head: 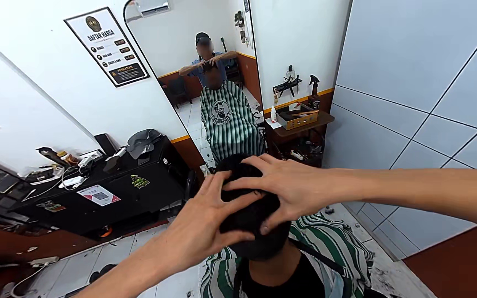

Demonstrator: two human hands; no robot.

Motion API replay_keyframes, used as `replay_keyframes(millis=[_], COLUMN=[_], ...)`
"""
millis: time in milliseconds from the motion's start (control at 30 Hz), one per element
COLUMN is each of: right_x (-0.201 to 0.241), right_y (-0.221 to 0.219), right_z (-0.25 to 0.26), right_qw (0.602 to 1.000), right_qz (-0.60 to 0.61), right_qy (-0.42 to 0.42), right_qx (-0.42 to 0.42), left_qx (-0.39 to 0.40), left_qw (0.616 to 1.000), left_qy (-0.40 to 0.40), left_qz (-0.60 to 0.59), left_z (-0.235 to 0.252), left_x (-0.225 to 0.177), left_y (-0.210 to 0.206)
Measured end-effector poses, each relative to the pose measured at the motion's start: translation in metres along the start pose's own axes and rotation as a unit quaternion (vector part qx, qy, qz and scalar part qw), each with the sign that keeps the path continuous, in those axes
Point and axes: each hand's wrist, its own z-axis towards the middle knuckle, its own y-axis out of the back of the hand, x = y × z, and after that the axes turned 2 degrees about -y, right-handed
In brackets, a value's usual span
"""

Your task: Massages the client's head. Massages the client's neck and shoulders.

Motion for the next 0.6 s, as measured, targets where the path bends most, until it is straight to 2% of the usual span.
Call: replay_keyframes(millis=[100,200,300,333,400,500,600], right_x=[-0.004,0.0,0.0,0.001,0.006,0.002,0.003], right_y=[0.002,0.002,0.004,0.004,0.004,0.003,0.009], right_z=[0.003,0.004,0.008,0.009,0.008,0.009,0.006], right_qw=[0.998,1.0,0.999,0.999,0.999,0.999,0.998], right_qz=[0.011,0.0,-0.01,-0.017,-0.016,-0.023,-0.003], right_qy=[0.0,-0.014,-0.01,-0.006,-0.02,0.009,0.023], right_qx=[-0.057,0.011,-0.049,-0.044,0.025,-0.039,-0.061], left_qx=[-0.037,0.012,-0.021,-0.005,0.036,-0.022,-0.051], left_qw=[0.999,1.0,1.0,1.0,0.999,1.0,0.999], left_qy=[0.001,-0.004,-0.004,-0.001,-0.003,-0.011,-0.013], left_qz=[-0.008,0.02,-0.002,-0.002,0.017,0.008,-0.005], left_z=[0.004,0.006,0.011,0.01,0.009,0.009,0.01], left_x=[0.005,0.004,0.005,0.005,0.002,0.005,0.005], left_y=[0.001,0.0,0.002,0.003,0.002,0.003,0.005])
